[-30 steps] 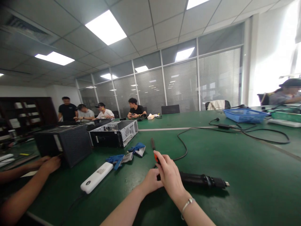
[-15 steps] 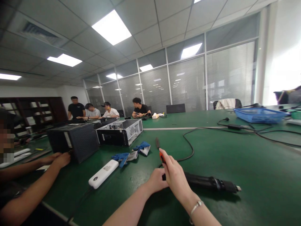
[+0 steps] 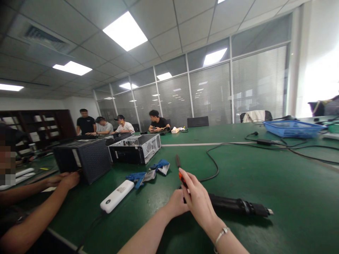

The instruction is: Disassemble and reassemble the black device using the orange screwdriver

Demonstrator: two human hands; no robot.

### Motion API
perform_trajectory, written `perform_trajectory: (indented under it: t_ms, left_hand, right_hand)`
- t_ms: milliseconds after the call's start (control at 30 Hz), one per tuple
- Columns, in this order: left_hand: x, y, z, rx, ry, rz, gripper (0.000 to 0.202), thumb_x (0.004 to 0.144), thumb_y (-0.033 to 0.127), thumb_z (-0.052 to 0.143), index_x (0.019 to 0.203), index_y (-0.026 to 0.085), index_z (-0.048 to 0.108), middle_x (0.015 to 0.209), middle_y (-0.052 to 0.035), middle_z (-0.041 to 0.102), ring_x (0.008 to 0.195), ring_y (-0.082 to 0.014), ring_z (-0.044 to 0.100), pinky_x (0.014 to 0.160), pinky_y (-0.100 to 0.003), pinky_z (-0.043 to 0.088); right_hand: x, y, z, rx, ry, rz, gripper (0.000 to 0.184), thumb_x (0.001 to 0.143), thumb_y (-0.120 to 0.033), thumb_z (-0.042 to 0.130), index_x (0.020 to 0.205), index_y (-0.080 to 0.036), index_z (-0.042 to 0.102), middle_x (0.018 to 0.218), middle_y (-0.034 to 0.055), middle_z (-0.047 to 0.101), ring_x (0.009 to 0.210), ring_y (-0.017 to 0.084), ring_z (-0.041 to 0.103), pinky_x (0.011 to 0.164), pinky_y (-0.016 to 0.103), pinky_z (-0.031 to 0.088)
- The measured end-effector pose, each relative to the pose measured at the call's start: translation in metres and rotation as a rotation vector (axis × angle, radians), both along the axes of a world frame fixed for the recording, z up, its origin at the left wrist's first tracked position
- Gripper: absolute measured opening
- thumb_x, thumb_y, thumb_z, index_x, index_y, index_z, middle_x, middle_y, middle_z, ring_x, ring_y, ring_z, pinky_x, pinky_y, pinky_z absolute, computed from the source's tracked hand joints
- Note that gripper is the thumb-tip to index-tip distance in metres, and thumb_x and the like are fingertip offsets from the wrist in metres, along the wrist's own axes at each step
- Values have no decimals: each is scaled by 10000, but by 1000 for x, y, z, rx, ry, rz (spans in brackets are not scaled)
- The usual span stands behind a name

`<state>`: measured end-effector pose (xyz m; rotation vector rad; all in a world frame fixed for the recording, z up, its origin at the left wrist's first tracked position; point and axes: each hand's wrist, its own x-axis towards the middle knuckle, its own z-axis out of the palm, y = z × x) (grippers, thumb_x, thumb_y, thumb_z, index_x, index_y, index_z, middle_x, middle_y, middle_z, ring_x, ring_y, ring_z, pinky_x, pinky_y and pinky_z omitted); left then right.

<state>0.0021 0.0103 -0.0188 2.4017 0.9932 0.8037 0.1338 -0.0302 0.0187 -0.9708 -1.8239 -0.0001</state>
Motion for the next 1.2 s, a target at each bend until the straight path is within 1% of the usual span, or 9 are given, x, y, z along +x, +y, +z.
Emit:
perform_trajectory:
  t_ms: [133, 300, 433, 533, 667, 800, 900, 1000, 1200]
  left_hand:
    - [-1, 1, -2, -4, 14, 40, 229, 766, 300, 686, 909, 122, 705, 813, -34, 713, 699, -195, 626, 609, -226, 431]
    - [-1, 1, -2, -1, 23, 36, 227, 779, 295, 669, 928, 129, 710, 817, -27, 714, 703, -189, 625, 617, -222, 427]
    - [-1, -2, 3, -17, 19, 14, 265, 785, 283, 661, 1018, 159, 692, 929, -26, 722, 797, -209, 640, 698, -238, 454]
    - [-1, -1, 2, -46, 56, 56, 266, 771, 325, 682, 951, 130, 702, 867, -37, 721, 740, -206, 630, 653, -237, 451]
    - [-1, 1, 0, -29, 53, 72, 247, 758, 313, 695, 883, 101, 704, 781, -39, 707, 675, -190, 612, 596, -225, 420]
    - [0, 2, 0, -27, -23, -5, 221, 789, 254, 655, 953, 114, 706, 854, -37, 717, 718, -181, 624, 627, -214, 422]
    - [0, 2, 0, -40, -56, -11, 227, 783, 253, 660, 963, 121, 701, 863, -32, 717, 724, -179, 625, 632, -210, 427]
    - [0, 2, 0, -44, -22, 35, 204, 761, 270, 683, 885, 109, 705, 792, -27, 708, 694, -183, 612, 606, -212, 417]
    - [0, -1, 5, -53, -6, 25, 194, 779, 237, 648, 930, 129, 706, 866, -24, 722, 758, -193, 625, 663, -221, 431]
  right_hand:
    - [1, 2, -2, 17, 1, -61, 509, 937, -222, 412, 1438, -270, 334, 1095, 86, 598, 905, 203, 630, 758, 314, 551]
    - [-1, 1, -3, -12, 23, 2, 548, 958, -200, 363, 1483, -265, 218, 1165, 89, 584, 985, 189, 620, 843, 313, 532]
    - [0, -2, -1, 4, -19, -34, 483, 948, -287, 456, 1419, -285, 347, 1163, 78, 577, 964, 203, 618, 806, 315, 537]
    - [2, 0, -2, 39, 12, -74, 425, 950, -295, 455, 1373, -262, 418, 1067, 76, 599, 886, 196, 631, 763, 309, 542]
    - [2, 4, -4, 86, 20, -21, 476, 964, -214, 364, 1437, -252, 333, 1079, 85, 608, 907, 184, 634, 770, 295, 547]
    - [-1, 2, 0, 78, 11, -52, 512, 952, -209, 376, 1456, -258, 302, 1237, 108, 544, 1044, 208, 600, 850, 330, 538]
    - [0, 0, 3, 65, -10, -134, 488, 929, -240, 447, 1413, -270, 388, 1122, 97, 577, 931, 214, 623, 777, 339, 551]
    - [2, 0, 4, 62, 7, -106, 499, 929, -190, 411, 1421, -268, 374, 1012, 74, 607, 854, 193, 625, 744, 317, 551]
    - [0, 2, 2, 39, -7, -98, 554, 930, -188, 406, 1465, -259, 278, 1109, 83, 598, 954, 209, 598, 830, 369, 532]
